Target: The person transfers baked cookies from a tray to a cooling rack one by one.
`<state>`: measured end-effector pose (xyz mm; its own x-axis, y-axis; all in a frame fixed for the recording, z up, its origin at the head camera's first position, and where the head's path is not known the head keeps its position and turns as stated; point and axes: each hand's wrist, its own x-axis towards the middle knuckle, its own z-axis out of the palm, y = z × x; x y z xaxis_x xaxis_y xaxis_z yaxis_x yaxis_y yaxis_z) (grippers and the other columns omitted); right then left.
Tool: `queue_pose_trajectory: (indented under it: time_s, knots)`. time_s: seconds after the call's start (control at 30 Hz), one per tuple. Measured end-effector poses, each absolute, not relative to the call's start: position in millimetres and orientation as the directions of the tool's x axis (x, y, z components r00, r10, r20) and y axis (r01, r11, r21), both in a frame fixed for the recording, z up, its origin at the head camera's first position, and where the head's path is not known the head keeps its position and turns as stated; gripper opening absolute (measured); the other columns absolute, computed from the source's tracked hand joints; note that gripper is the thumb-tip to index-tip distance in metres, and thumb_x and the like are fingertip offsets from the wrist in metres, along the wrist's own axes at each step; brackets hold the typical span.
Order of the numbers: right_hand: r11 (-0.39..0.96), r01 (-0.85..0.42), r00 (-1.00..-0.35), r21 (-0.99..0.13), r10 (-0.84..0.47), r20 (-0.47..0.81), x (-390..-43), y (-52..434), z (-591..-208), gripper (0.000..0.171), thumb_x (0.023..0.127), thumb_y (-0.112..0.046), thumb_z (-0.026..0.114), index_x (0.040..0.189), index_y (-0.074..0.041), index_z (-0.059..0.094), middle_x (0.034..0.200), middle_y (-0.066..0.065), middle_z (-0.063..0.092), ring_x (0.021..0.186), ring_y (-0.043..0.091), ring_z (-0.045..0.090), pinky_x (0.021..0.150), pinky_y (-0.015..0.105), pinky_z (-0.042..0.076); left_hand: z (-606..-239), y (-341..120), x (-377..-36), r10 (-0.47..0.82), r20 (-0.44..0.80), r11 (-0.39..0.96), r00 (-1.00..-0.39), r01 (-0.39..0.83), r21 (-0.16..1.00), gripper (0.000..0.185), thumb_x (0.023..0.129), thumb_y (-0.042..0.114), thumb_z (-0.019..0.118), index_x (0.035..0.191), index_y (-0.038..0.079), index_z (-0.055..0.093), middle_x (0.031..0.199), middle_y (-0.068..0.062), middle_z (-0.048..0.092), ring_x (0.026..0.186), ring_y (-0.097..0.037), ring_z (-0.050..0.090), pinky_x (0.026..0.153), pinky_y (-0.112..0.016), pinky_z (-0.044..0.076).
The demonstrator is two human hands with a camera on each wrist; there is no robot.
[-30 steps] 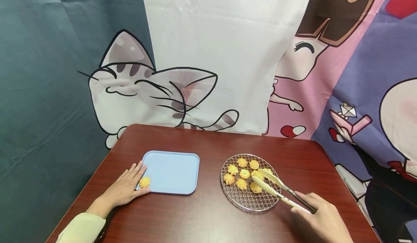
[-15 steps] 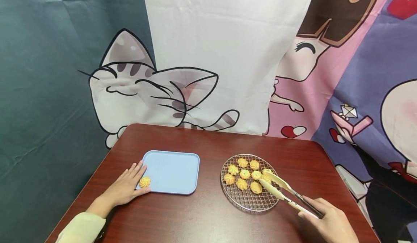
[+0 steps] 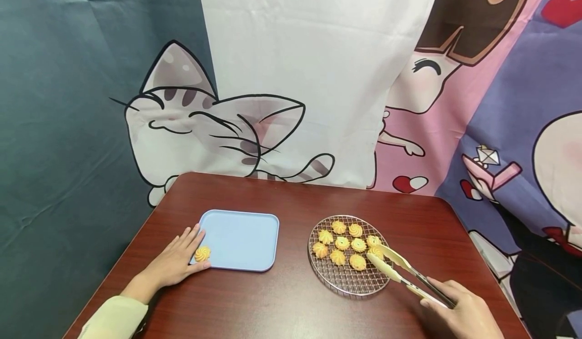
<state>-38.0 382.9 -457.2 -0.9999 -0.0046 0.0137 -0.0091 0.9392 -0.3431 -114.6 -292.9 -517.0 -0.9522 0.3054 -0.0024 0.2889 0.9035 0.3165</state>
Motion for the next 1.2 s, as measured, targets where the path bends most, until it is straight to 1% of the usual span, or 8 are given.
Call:
queue_pose_trajectory:
  time_s: [0.1,0.33,0.7,0.93,1.0,1.13,1.2]
  knots:
    - [0.94,-0.019,-1.0,-0.34,-0.01,0.028,-37.9,383.3,-457.9,0.067,0.071,-0.05,0.089,0.119,-0.005,0.075,0.094,0.002,0.068,0.076,0.017,0.059,0.063,0.038,0.05,-516.3,-292.5,-114.5,0.305,-0.003,0.902,-0.952,0.288,0.32,0.095,0.092,0.065,0.06,0.158,0.002,0.033,0.166,-0.021,0.021,0.151,-0.048,0.019,0.116,-0.067,0.02]
    - [0.943,0.008,-1.0,-0.333,0.005,-0.01,-40.5,384.0,-457.8,0.068,0.072,-0.05,0.088,0.119,-0.003,0.074,0.093,0.002,0.068,0.077,0.018,0.06,0.063,0.039,0.05,-516.1,-291.8,-114.7,0.304,-0.003,0.905,-0.953,0.288,0.314,0.095,0.092,0.065,0.06,0.157,0.002,0.033,0.166,-0.021,0.021,0.15,-0.048,0.02,0.116,-0.067,0.021]
    - [0.947,-0.017,-1.0,-0.321,-0.013,0.014,-38.4,387.2,-454.9,0.066,0.072,-0.05,0.087,0.117,-0.004,0.075,0.091,0.001,0.067,0.075,0.017,0.06,0.062,0.039,0.05,-516.3,-291.5,-114.7,0.302,-0.005,0.906,-0.953,0.286,0.313,0.096,0.092,0.066,0.06,0.157,0.001,0.033,0.166,-0.022,0.021,0.15,-0.048,0.02,0.116,-0.067,0.021]
    - [0.944,0.012,-0.999,-0.331,0.0,-0.038,-40.3,384.3,-451.5,0.074,0.073,-0.056,0.085,0.123,-0.003,0.072,0.097,0.004,0.068,0.078,0.018,0.059,0.062,0.037,0.048,-518.1,-292.3,-114.8,0.301,-0.003,0.907,-0.954,0.286,0.31,0.095,0.092,0.066,0.06,0.158,0.003,0.033,0.166,-0.02,0.021,0.151,-0.047,0.02,0.116,-0.066,0.021]
    - [0.94,0.011,-0.999,-0.342,-0.002,-0.038,-41.0,380.8,-451.9,0.076,0.072,-0.056,0.086,0.124,-0.003,0.071,0.1,0.005,0.069,0.081,0.02,0.061,0.064,0.039,0.05,-518.7,-292.5,-114.8,0.301,-0.003,0.907,-0.953,0.286,0.31,0.095,0.092,0.066,0.059,0.158,0.003,0.032,0.166,-0.02,0.021,0.151,-0.047,0.02,0.116,-0.066,0.021]
    - [0.936,-0.017,-1.0,-0.352,-0.016,0.007,-42.8,369.7,-454.7,0.075,0.069,-0.055,0.088,0.123,-0.006,0.073,0.101,0.005,0.069,0.084,0.021,0.064,0.066,0.042,0.052,-519.0,-292.7,-114.7,0.3,-0.004,0.907,-0.954,0.284,0.31,0.096,0.092,0.067,0.059,0.158,0.003,0.032,0.166,-0.02,0.021,0.151,-0.047,0.02,0.116,-0.066,0.021]
    - [0.934,-0.031,-0.999,-0.356,-0.024,0.024,-44.1,362.9,-455.7,0.074,0.069,-0.055,0.089,0.122,-0.007,0.074,0.099,0.004,0.069,0.082,0.02,0.062,0.066,0.04,0.052,-518.8,-292.6,-114.6,0.298,-0.005,0.907,-0.954,0.282,0.311,0.096,0.092,0.067,0.059,0.158,0.003,0.033,0.166,-0.02,0.021,0.151,-0.047,0.02,0.117,-0.066,0.021]
